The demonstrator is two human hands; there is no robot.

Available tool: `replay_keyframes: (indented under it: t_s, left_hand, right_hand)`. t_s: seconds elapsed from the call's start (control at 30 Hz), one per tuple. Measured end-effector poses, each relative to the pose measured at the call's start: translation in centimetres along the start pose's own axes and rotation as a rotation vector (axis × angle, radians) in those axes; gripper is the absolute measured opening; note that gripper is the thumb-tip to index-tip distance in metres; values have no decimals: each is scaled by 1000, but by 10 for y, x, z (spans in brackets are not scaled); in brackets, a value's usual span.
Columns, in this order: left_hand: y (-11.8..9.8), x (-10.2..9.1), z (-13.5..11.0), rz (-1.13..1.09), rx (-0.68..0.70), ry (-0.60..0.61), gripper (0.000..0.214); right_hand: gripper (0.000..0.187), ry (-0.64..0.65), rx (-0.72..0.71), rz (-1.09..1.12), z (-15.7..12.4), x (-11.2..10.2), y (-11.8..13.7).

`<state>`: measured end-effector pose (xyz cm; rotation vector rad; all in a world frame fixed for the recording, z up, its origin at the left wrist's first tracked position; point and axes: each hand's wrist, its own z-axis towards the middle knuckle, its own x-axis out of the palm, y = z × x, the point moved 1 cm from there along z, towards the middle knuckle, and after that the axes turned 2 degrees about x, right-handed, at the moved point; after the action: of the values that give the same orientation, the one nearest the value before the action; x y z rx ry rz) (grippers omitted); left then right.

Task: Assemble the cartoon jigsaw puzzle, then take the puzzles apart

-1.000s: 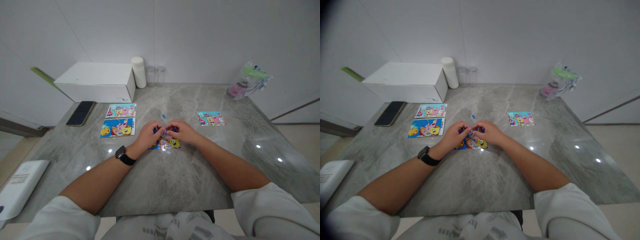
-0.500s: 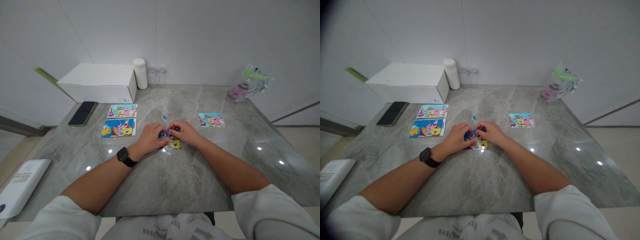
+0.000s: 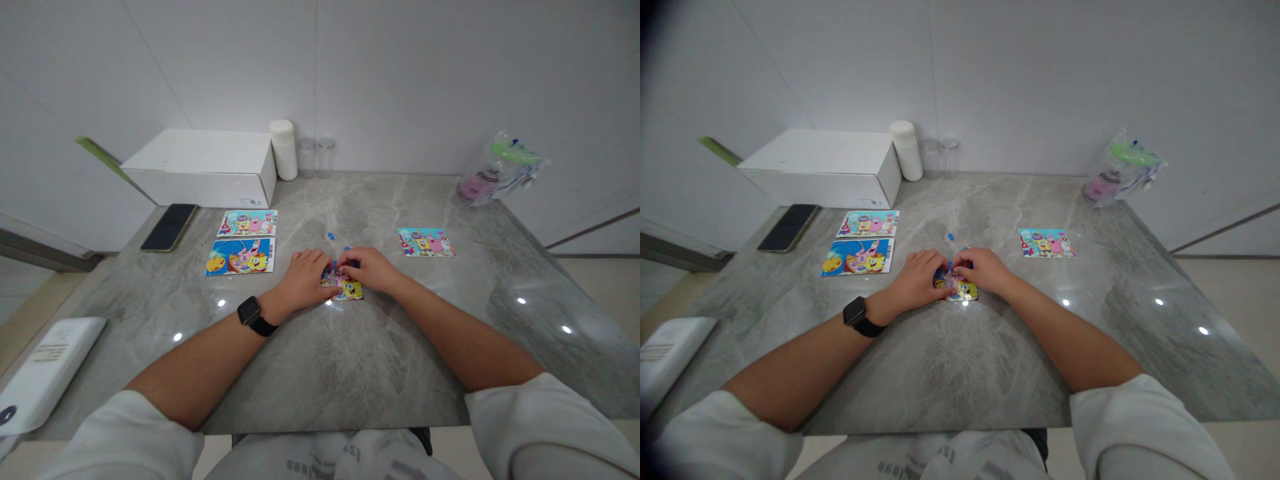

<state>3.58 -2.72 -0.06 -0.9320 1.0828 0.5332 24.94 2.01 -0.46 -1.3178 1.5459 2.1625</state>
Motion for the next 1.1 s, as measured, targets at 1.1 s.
replay_keyframes:
  t_s: [1.1]
  left_hand:
    - [1, 2, 1, 60, 16, 22, 49]
  right_hand:
    - [9, -51, -87, -315, -1, 8, 3]
